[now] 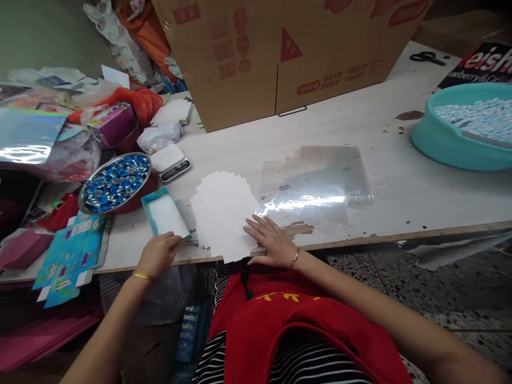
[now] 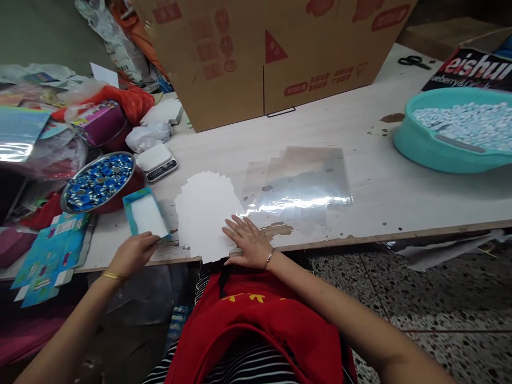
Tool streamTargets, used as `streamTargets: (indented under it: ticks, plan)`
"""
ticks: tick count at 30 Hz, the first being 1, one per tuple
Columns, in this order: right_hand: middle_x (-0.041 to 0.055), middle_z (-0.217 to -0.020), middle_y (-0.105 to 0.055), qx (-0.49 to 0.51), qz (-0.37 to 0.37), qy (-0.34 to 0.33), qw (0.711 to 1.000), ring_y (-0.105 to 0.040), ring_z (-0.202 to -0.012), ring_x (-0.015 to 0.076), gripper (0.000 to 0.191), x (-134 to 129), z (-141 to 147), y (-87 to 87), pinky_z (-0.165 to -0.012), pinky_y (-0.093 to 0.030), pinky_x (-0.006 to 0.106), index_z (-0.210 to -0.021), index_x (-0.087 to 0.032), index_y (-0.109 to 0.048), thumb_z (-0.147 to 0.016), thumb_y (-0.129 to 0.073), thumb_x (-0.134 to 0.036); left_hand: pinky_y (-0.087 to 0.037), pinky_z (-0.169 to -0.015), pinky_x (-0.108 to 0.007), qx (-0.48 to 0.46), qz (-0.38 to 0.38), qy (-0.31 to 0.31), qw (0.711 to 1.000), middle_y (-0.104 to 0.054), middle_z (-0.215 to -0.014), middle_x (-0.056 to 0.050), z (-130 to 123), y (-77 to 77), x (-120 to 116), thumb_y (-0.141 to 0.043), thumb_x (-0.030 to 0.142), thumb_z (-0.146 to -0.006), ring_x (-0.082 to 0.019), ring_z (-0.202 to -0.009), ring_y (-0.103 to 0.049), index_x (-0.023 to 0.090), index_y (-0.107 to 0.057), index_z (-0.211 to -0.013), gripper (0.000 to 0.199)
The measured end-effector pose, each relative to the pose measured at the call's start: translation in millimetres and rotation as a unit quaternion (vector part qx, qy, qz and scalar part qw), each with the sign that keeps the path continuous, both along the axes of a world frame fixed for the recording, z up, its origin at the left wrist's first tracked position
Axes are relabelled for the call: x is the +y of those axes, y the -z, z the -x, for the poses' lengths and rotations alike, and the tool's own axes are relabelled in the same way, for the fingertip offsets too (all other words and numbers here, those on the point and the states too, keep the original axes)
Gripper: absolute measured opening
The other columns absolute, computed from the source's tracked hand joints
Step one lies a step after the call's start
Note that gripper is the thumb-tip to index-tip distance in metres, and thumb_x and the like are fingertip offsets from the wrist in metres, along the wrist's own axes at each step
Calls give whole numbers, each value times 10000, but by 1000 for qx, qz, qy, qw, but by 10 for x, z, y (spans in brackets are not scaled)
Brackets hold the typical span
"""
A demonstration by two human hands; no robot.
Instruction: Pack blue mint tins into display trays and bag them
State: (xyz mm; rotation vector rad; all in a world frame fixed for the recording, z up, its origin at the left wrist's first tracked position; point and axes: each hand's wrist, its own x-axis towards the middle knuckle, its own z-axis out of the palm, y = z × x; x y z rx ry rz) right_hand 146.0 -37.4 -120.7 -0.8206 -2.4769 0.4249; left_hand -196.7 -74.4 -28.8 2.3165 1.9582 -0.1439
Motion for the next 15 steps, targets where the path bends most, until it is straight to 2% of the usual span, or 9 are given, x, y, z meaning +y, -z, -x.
streamTargets:
  ticks: [2, 4, 7, 10, 12, 15]
  plan:
    - [162, -1439, -401, -25, 5, -14, 1000, -243, -1388, 311, 861, 1, 123, 73, -1108, -240, 562, -1390, -156, -380, -716, -650, -620, -446, -652, -329, 26, -12, -27, 999, -626, -762, -74, 272, 53, -126, -434, 311, -806, -234, -708, -590, 223, -631, -784, 217]
    - [159, -1424, -426, -36, 14, -19, 999, -304, -1364, 298, 784, 5, 196, 122, -1102, -261, 543, -1349, -166, -442, -729, -653, -597, -471, -763, -396, 23, -55, -27, 998, -643, -931, -113, 287, 107, -223, -465, 356, -815, -276, -859, -601, 215, -634, -917, 242]
    - [143, -1398, -465, -34, 29, -16, 999, -391, -1312, 298, 703, 7, 213, 115, -1084, -301, 521, -1279, -182, -524, -723, -667, -588, -429, -937, -476, -50, -104, 34, 993, -573, -1201, -143, -76, 203, -296, -546, 457, -816, -304, -1113, -529, 222, -571, -1133, 395]
    - [133, -1348, -521, -17, 40, -9, 999, -455, -1257, 300, 639, 4, 198, 37, -1043, -354, 512, -1227, -191, -570, -732, -661, -585, -390, -1013, -494, -135, -76, 127, 980, -513, -1320, -148, -554, 350, -311, -621, 531, -764, -300, -1231, -462, 224, -529, -1219, 557]
    - [126, -1308, -558, -7, 45, -13, 999, -486, -1224, 292, 581, 10, 200, -20, -1012, -390, 491, -1184, -190, -601, -755, -639, -581, -405, -1009, -498, -177, -51, 156, 970, -548, -1294, -146, -757, 459, -304, -619, 509, -778, -289, -1211, -496, 222, -559, -1197, 511]
    - [112, -1249, -603, 5, 49, -22, 999, -520, -1181, 269, 467, 50, 220, -80, -980, -421, 446, -1087, -182, -652, -812, -590, -554, -472, -945, -439, -247, -34, 134, 959, -635, -1180, -122, -832, 545, -254, -549, 431, -852, -243, -1108, -584, 225, -626, -1106, 336]
